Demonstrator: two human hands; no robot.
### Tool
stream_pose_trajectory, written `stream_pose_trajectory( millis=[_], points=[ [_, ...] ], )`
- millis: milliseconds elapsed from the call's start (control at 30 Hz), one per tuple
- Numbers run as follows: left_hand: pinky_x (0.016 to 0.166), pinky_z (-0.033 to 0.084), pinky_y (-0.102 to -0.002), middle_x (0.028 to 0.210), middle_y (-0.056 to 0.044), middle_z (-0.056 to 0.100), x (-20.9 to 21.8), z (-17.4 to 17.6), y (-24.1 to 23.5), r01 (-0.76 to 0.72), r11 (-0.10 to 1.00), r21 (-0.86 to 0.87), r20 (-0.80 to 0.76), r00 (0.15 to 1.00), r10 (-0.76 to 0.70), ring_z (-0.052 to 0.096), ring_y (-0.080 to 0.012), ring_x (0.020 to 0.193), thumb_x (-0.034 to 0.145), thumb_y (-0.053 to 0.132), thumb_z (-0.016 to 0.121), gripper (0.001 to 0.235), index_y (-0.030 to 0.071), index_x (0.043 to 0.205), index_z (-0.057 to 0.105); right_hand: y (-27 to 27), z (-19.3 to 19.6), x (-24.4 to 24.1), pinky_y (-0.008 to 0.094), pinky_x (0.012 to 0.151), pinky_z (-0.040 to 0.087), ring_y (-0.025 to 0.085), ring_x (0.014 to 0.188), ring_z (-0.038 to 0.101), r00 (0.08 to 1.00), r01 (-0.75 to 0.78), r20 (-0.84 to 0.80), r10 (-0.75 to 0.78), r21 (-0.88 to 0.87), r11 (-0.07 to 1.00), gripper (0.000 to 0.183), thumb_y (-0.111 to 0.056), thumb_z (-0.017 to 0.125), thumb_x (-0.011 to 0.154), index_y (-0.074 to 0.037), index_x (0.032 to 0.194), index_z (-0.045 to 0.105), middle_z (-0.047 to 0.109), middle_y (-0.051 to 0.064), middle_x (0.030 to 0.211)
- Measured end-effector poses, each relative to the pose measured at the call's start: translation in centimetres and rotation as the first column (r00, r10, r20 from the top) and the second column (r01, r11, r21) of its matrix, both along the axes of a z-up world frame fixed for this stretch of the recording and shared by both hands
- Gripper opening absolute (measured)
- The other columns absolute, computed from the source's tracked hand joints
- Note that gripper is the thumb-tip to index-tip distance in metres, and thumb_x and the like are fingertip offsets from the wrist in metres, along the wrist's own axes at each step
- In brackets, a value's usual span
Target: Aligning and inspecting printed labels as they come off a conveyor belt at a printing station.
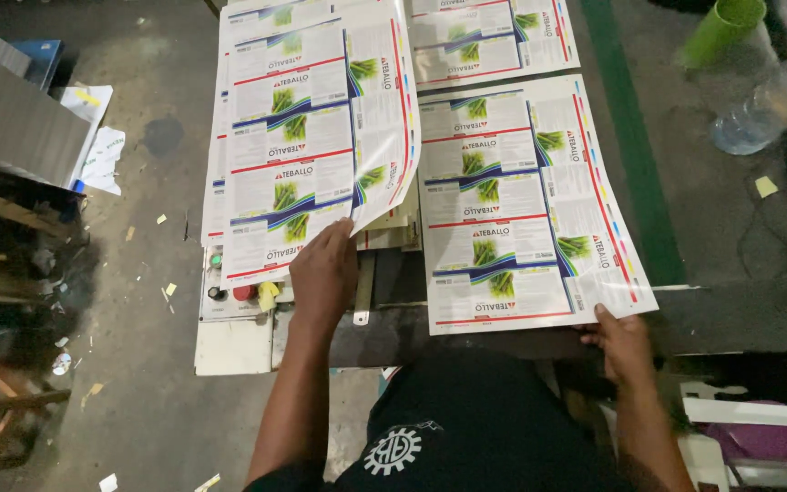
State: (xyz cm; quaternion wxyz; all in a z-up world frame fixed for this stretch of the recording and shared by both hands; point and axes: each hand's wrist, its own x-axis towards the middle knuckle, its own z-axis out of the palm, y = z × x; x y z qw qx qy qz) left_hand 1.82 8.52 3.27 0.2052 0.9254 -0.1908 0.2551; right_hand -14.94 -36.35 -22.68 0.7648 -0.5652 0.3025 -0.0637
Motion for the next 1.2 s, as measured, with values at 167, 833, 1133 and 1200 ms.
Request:
stream_pose_trajectory(
  millis=[167, 833, 1133, 1200],
  points=[
    [0.086, 0.059, -0.043, 0.113, -0.019, 0.076, -0.5, -0.2, -0.1, 0.02, 0.998, -0.066, -0.033, 0.999, -0.022, 0.074, -0.0354, 0.102, 0.092, 0.005, 0.068, 0.024, 0.003, 0.116, 0.072, 0.9, 2.5, 5.0, 0.034, 0.059, 0.054, 0.02, 0.078, 0.07, 0.999, -0.036, 0.021, 0.038, -0.076, 0.996, 0.028, -0.017, 0.062, 0.103, -0.002, 0.126, 0.063, 0.073, 0.011, 0.103],
    [0.104, 0.05, -0.049, 0.124, -0.017, 0.069, -4.2, -5.3, -8.8, 0.39, 0.921, 0.0, -0.071, 0.918, -0.389, 0.065, -0.0357, 0.121, 0.089, 0.019, 0.068, 0.03, 0.004, 0.115, 0.068, 9.4, 7.8, 7.5, 0.035, 0.069, 0.055, 0.026, 0.092, 0.072, 0.905, -0.423, -0.064, 0.421, -0.016, 0.906, 0.052, -0.021, 0.06, 0.098, -0.007, 0.147, 0.054, 0.076, 0.018, 0.117],
    [0.114, 0.04, -0.057, 0.141, -0.021, 0.06, -3.1, -5.7, -8.6, 0.44, 0.896, 0.067, -0.121, 0.895, -0.43, 0.052, -0.0396, 0.138, 0.093, 0.036, 0.067, 0.049, 0.001, 0.128, 0.063, 9.3, 8.6, 8.3, 0.04, 0.063, 0.059, 0.025, 0.085, 0.067, 0.944, -0.312, 0.15, 0.294, 0.117, 0.943, 0.038, -0.015, 0.061, 0.103, 0.004, 0.135, 0.056, 0.067, 0.017, 0.107],
    [0.117, 0.038, -0.055, 0.145, -0.019, 0.058, -1.0, -5.0, -6.2, 0.32, 0.937, 0.136, -0.184, 0.938, -0.294, 0.05, -0.0356, 0.143, 0.092, 0.034, 0.065, 0.05, 0.007, 0.135, 0.064, 8.9, 10.8, 7.5, 0.038, 0.065, 0.059, 0.025, 0.086, 0.067, 0.983, -0.153, 0.104, 0.152, -0.001, 0.988, 0.037, -0.01, 0.056, 0.102, -0.001, 0.138, 0.053, 0.069, 0.017, 0.111]
  ],
)
